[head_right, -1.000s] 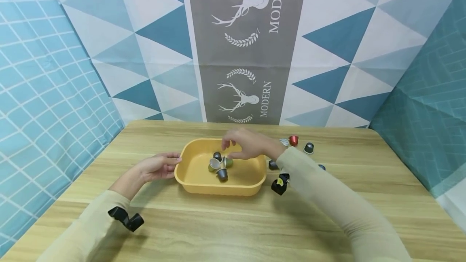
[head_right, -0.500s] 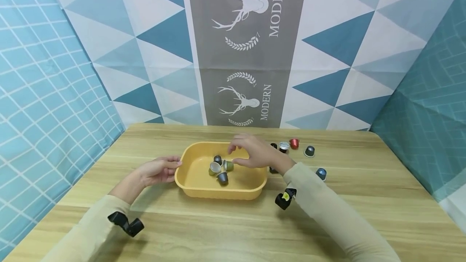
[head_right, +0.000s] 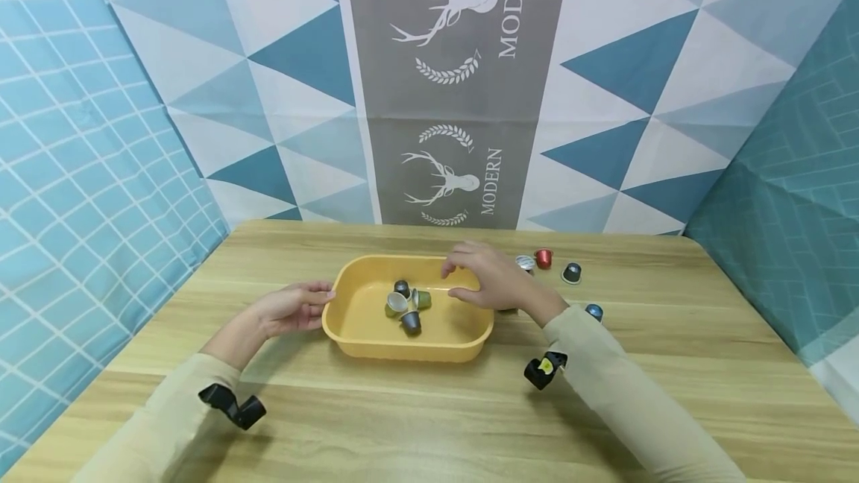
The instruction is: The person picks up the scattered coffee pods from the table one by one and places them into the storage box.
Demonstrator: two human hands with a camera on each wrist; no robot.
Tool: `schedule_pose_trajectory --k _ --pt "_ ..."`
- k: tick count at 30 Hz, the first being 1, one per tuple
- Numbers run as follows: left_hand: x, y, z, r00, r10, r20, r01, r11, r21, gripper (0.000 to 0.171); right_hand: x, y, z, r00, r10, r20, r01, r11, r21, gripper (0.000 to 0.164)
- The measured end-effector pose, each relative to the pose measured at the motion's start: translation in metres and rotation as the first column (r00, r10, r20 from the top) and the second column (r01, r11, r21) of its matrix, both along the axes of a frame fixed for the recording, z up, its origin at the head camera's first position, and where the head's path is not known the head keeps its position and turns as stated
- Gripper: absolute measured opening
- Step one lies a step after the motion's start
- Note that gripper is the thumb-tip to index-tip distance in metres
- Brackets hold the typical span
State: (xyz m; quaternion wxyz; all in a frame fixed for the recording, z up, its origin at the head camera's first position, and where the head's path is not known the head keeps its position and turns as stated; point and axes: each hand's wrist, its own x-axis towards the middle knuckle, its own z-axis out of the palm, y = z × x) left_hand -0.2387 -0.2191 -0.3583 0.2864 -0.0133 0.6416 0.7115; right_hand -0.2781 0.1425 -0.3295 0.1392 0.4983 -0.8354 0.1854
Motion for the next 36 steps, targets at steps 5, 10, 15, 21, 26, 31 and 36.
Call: schedule_pose_trajectory --k 5,10,15,21,26,31,36 --pt "-0.001 0.0 0.0 1.0 0.001 -0.003 -0.001 1.0 -0.012 0.016 0.002 0.009 0.0 1.0 -0.005 -0.03 0.004 1.0 -0.016 0.022" --pt "0.0 0.0 0.0 1.0 0.008 0.001 -0.008 1.0 -0.019 0.018 0.004 0.018 -0.001 0.999 -0.008 -0.046 0.007 1.0 -0.03 0.023" --pt "0.0 0.0 0.001 1.0 0.006 0.008 -0.006 1.0 -0.007 0.017 0.003 0.027 -0.003 0.998 -0.026 -0.064 0.024 0.999 -0.03 0.024" --pt "-0.002 0.0 0.002 1.0 0.007 0.018 -0.007 1.0 0.011 0.011 0.003 0.039 -0.004 0.997 -0.049 -0.056 0.048 0.998 -0.028 0.023" --pt "-0.002 -0.001 0.001 1.0 0.007 0.014 -0.008 1.0 0.014 0.01 0.004 0.047 -0.004 0.997 -0.066 -0.038 0.066 0.998 -0.025 0.023" --pt "-0.001 0.001 0.001 1.0 0.019 0.019 -0.019 1.0 0.009 0.01 0.004 0.053 -0.006 0.994 -0.09 -0.06 0.089 0.996 -0.024 0.021" --pt "0.0 0.002 0.003 0.999 0.029 0.026 -0.029 1.0 0.002 0.01 0.006 0.059 -0.009 0.99 -0.108 -0.094 0.106 0.994 -0.031 0.022"
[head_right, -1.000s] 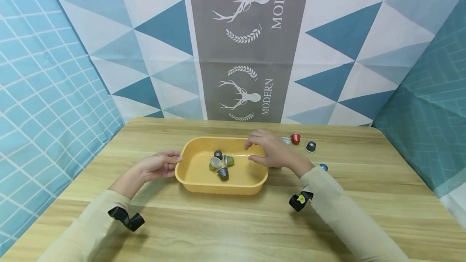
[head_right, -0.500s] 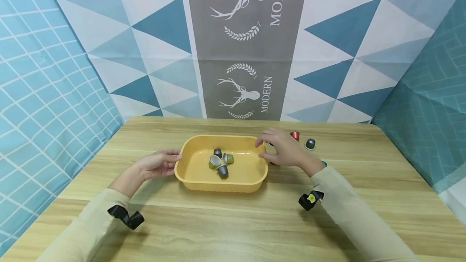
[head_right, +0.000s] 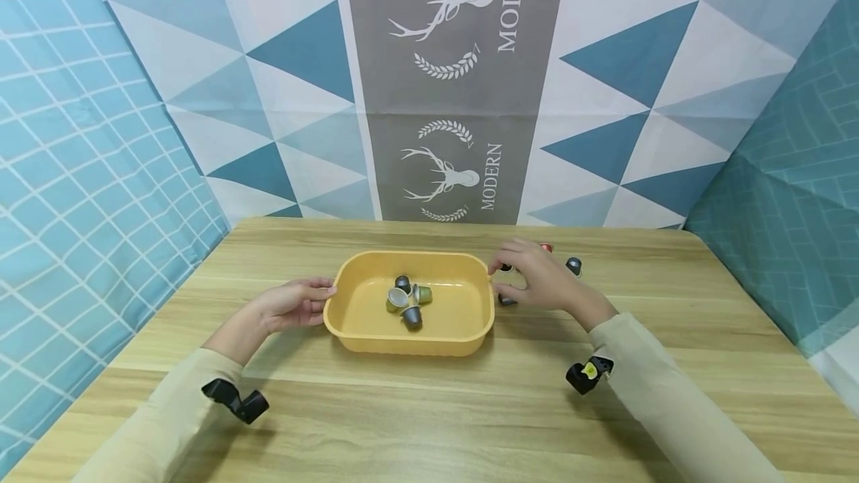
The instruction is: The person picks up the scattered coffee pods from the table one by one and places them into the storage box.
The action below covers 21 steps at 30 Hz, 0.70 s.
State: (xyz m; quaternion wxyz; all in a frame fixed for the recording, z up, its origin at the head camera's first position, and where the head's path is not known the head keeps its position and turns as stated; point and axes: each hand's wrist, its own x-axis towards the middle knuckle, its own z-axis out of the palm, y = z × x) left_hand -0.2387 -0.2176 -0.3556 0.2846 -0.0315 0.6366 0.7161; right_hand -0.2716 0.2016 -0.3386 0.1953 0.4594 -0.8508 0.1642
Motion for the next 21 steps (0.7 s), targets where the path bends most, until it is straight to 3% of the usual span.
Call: schedule_pose_trajectory --k 21 --pt "-0.001 0.0 -0.001 1.0 0.004 0.001 -0.004 1.0 -0.01 0.012 -0.008 0.019 -0.02 0.999 -0.032 0.021 0.031 0.999 0.024 0.025"
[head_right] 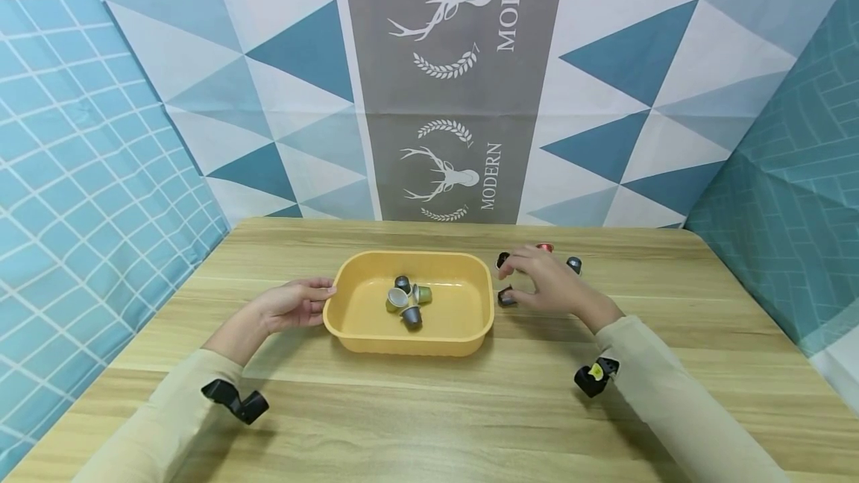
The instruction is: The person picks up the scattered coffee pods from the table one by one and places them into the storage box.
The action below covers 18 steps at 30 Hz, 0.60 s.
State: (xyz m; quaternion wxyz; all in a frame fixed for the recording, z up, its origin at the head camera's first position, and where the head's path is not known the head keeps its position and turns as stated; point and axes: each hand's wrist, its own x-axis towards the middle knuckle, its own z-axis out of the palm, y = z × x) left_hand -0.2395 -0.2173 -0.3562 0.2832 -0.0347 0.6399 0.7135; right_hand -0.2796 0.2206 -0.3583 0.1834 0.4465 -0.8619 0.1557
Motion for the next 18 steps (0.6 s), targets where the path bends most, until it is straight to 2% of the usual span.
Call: schedule_pose_trajectory --k 11,18 --pt "-0.002 -0.002 0.001 1.0 -0.01 0.008 0.01 1.0 0.021 0.01 -0.005 0.001 -0.006 0.999 0.031 0.044 -0.032 0.999 0.028 0.028" --pt "-0.002 -0.002 0.0 1.0 -0.014 0.009 0.013 1.0 0.022 0.008 -0.008 0.001 -0.013 0.994 0.022 0.111 -0.026 0.999 0.041 0.029"
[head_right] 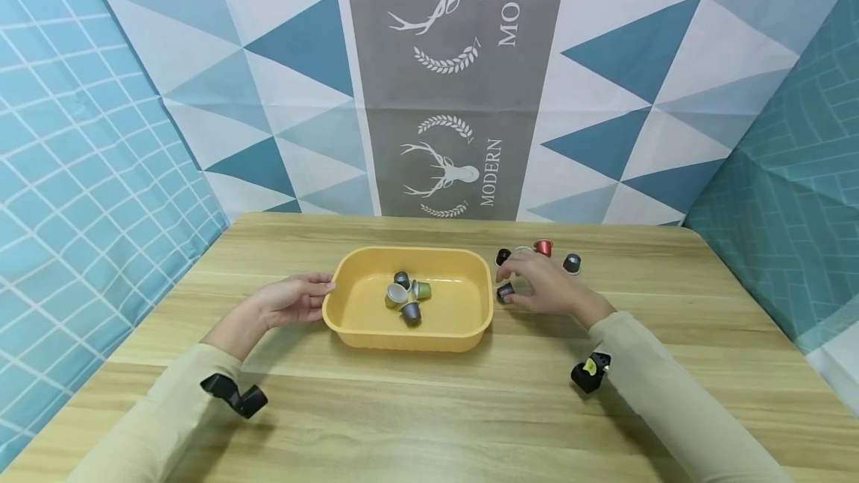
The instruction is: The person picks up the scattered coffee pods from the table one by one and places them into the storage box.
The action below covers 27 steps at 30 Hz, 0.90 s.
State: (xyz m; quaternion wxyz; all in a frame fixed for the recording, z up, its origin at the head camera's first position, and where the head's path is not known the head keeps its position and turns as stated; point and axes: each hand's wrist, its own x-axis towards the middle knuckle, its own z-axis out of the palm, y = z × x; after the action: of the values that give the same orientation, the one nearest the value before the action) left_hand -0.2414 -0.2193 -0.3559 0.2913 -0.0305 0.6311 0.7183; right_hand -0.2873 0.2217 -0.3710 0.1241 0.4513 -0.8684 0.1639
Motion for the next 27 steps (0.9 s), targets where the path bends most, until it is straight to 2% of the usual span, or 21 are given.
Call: schedule_pose_trajectory --k 8,13,27 --pt "0.001 0.001 0.001 1.0 -0.001 0.003 0.001 1.0 0.001 0.01 -0.001 -0.003 -0.009 0.998 -0.028 0.051 0.025 0.998 0.062 0.029" --pt "0.002 0.001 0.001 1.0 0.004 0.004 -0.004 1.0 -0.003 0.011 -0.001 -0.004 -0.011 0.998 -0.037 0.047 0.032 0.994 0.103 0.029" --pt "0.002 0.001 0.001 1.0 0.003 0.0 -0.003 1.0 -0.01 0.014 0.003 0.0 -0.013 1.0 -0.015 0.006 0.014 1.0 0.024 0.027"
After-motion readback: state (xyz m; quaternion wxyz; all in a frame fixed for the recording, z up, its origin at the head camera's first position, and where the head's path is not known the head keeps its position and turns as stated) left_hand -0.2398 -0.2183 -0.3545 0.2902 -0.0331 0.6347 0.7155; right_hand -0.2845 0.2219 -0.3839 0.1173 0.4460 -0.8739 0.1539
